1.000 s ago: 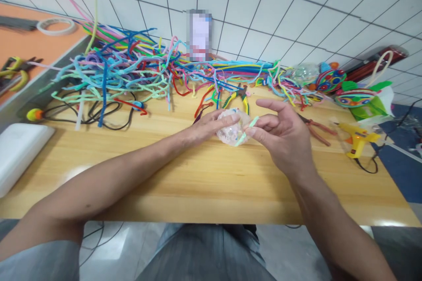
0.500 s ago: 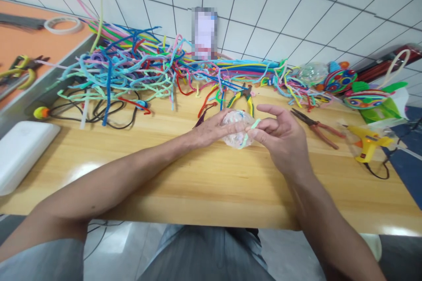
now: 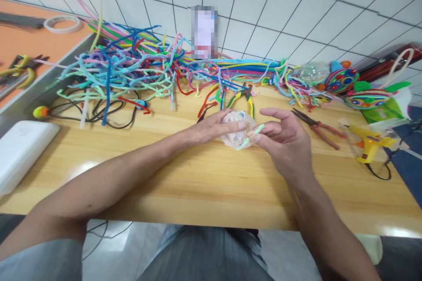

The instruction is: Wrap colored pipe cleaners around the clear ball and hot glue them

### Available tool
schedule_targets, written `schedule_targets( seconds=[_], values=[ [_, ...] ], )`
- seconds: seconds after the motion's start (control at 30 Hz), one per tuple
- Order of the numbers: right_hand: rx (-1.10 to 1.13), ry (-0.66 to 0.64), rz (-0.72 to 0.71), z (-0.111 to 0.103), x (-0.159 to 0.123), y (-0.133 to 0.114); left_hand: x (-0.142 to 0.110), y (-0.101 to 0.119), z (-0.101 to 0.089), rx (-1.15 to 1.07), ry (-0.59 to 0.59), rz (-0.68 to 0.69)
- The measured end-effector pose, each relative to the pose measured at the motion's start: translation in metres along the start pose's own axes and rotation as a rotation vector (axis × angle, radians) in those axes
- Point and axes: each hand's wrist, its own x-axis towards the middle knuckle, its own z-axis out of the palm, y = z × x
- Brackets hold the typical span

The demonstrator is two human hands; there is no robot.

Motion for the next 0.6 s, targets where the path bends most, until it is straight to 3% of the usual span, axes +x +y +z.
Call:
schedule_targets(
  seconds=[0.3,0.6],
  values=[
    [-0.001,0.002,0.018,0.002,0.000,0.004,-0.001,-0.005,-0.001,0.009,-0.072,0.060],
    [-0.004,0.026,-0.002,0.002,-0.002,0.010,-0.003,-0.005,0.012,0.202,0.062,0.099]
  ],
)
